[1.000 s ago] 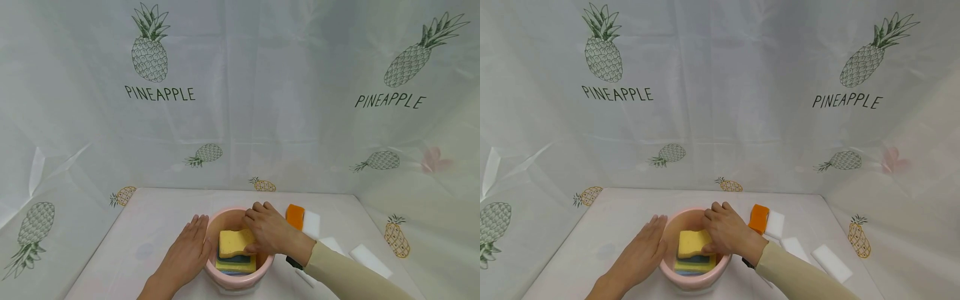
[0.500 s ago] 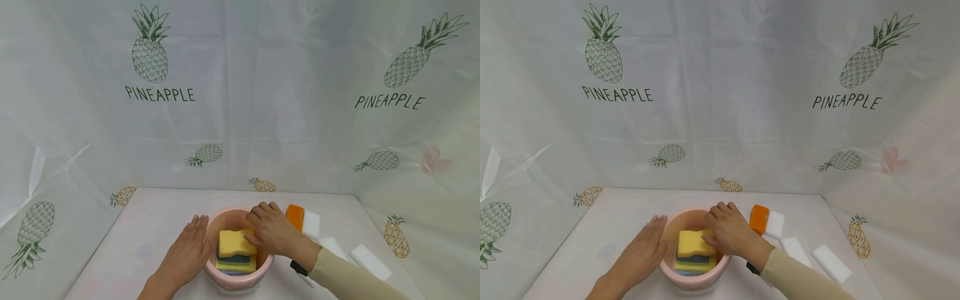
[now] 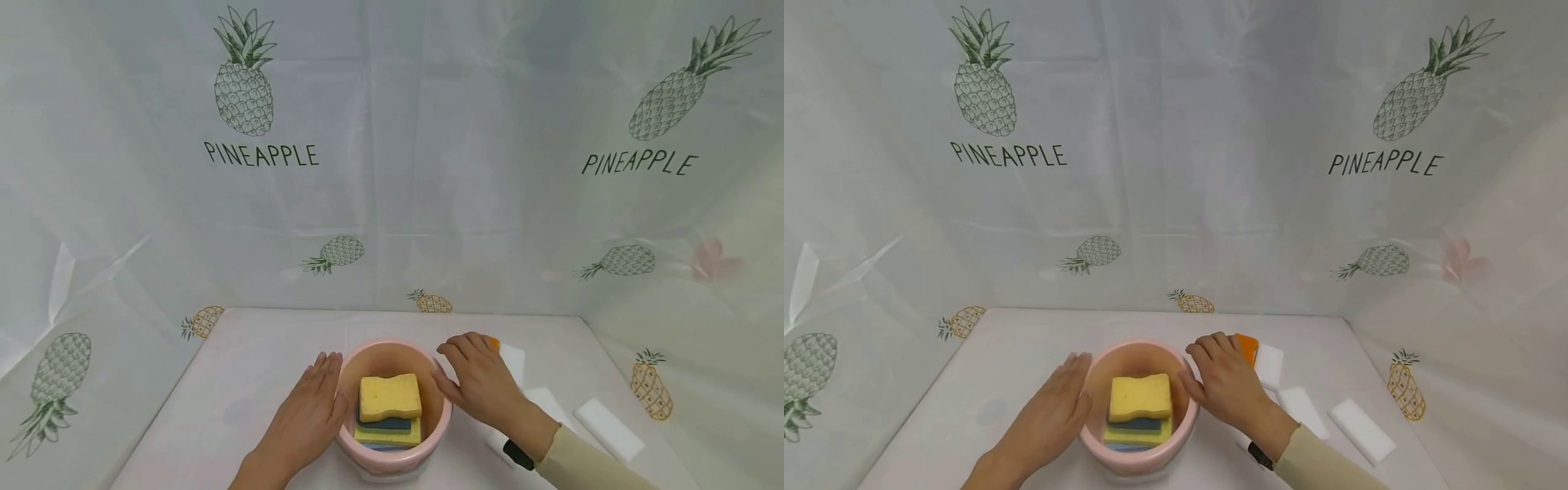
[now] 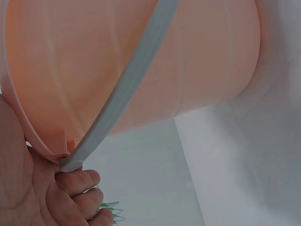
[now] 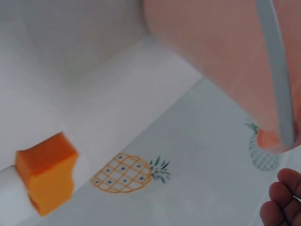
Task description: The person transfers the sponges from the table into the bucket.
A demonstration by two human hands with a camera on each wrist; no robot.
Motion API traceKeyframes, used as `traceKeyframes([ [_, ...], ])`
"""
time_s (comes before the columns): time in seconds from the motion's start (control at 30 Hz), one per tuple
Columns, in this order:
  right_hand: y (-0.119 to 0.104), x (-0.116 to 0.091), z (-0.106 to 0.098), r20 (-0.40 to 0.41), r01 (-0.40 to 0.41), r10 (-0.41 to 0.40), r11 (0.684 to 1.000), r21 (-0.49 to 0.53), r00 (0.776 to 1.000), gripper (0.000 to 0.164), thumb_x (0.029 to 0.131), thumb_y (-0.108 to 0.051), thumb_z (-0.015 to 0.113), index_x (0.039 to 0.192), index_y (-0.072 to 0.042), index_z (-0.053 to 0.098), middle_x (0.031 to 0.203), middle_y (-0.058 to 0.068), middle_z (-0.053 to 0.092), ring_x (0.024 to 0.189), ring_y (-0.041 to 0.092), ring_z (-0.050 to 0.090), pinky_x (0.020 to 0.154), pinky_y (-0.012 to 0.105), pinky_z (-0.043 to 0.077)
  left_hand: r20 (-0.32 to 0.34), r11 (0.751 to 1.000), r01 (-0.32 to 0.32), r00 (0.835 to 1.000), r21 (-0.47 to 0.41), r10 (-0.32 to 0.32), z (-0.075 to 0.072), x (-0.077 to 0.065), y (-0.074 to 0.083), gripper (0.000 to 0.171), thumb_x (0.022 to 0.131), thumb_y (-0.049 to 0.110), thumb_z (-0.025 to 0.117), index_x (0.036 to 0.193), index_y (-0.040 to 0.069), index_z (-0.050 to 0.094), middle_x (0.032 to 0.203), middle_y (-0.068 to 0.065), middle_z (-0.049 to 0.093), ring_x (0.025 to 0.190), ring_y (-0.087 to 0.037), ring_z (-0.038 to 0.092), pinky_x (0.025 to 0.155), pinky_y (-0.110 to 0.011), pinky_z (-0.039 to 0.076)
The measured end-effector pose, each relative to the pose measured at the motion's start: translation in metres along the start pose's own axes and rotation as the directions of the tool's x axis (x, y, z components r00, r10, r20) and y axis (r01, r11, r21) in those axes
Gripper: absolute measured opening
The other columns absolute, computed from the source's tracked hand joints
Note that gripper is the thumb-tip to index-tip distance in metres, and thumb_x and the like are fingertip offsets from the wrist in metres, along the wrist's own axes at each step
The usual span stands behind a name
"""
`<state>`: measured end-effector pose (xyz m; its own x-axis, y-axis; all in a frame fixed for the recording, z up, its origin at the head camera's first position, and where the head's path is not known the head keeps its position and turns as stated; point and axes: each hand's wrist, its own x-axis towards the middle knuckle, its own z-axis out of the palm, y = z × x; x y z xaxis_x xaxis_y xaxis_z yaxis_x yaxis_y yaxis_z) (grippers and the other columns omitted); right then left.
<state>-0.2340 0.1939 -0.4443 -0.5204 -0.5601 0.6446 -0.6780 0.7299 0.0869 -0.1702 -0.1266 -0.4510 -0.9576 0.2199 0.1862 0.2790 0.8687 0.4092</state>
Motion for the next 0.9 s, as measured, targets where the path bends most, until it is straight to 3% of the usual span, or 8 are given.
traceKeyframes([
  [0.1, 0.009, -0.013, -0.002, -0.018, -0.018, 0.018, 1.000, 0.000, 1.000, 0.032, 0.098, -0.039, 0.068, 0.109, -0.009, 0.070, 0.105, 0.003, 0.067, 0.102, 0.027, 0.063, 0.092, 0.048, 0.051, -0.005, 1.000, 0.002, 1.000, 0.000, -0.002, 0.000, -0.001, 0.001, 0.057, 0.113, 0.026, 0.044, 0.161, -0.004, 0.038, 0.167, -0.019, 0.038, 0.159, -0.035, 0.030, 0.129, -0.055, 0.028],
  [0.27, 0.027, -0.037, -0.008, 0.017, -0.035, 0.036, 0.998, -0.058, 0.999, 0.032, 0.100, -0.041, 0.064, 0.106, -0.009, 0.069, 0.105, 0.004, 0.067, 0.100, 0.027, 0.061, 0.084, 0.046, 0.050, -0.007, 1.000, 0.001, 1.000, 0.003, -0.001, 0.001, -0.001, 0.001, 0.057, 0.112, 0.026, 0.045, 0.161, -0.004, 0.038, 0.167, -0.019, 0.039, 0.159, -0.035, 0.030, 0.129, -0.054, 0.028],
  [0.37, 0.041, -0.053, -0.012, 0.064, -0.019, 0.026, 0.994, -0.111, 0.998, 0.032, 0.090, -0.034, 0.076, 0.107, -0.009, 0.068, 0.106, 0.005, 0.067, 0.098, 0.027, 0.060, 0.082, 0.045, 0.052, -0.009, 1.000, 0.002, 1.000, 0.006, -0.002, 0.001, -0.001, 0.001, 0.057, 0.112, 0.026, 0.045, 0.161, -0.003, 0.038, 0.167, -0.019, 0.039, 0.159, -0.035, 0.030, 0.129, -0.054, 0.029],
  [0.5, 0.061, -0.075, -0.021, 0.145, 0.016, 0.010, 0.985, -0.171, 0.989, 0.049, 0.075, -0.025, 0.092, 0.115, -0.008, 0.069, 0.110, 0.005, 0.068, 0.101, 0.025, 0.061, 0.082, 0.044, 0.053, -0.006, 1.000, 0.002, 1.000, 0.012, -0.002, 0.001, -0.001, 0.001, 0.058, 0.112, 0.027, 0.045, 0.161, -0.003, 0.038, 0.167, -0.019, 0.039, 0.159, -0.035, 0.030, 0.130, -0.054, 0.028],
  [0.77, 0.086, -0.104, -0.038, 0.308, 0.063, 0.006, 0.975, -0.211, 0.951, 0.061, 0.070, -0.027, 0.098, 0.122, -0.009, 0.070, 0.118, 0.003, 0.069, 0.109, 0.025, 0.063, 0.086, 0.045, 0.056, -0.007, 1.000, -0.011, 1.000, 0.008, 0.011, 0.001, -0.002, 0.000, 0.058, 0.113, 0.027, 0.045, 0.160, -0.004, 0.038, 0.167, -0.020, 0.040, 0.159, -0.036, 0.031, 0.129, -0.055, 0.029],
  [0.9, 0.090, -0.114, -0.042, 0.417, 0.098, -0.013, 0.978, -0.182, 0.909, 0.068, 0.069, -0.029, 0.099, 0.128, -0.011, 0.069, 0.124, 0.002, 0.069, 0.115, 0.026, 0.063, 0.090, 0.047, 0.057, -0.007, 1.000, -0.014, 1.000, 0.006, 0.014, 0.000, -0.001, 0.000, 0.057, 0.113, 0.027, 0.045, 0.160, -0.004, 0.038, 0.166, -0.020, 0.040, 0.159, -0.037, 0.031, 0.129, -0.055, 0.029],
])
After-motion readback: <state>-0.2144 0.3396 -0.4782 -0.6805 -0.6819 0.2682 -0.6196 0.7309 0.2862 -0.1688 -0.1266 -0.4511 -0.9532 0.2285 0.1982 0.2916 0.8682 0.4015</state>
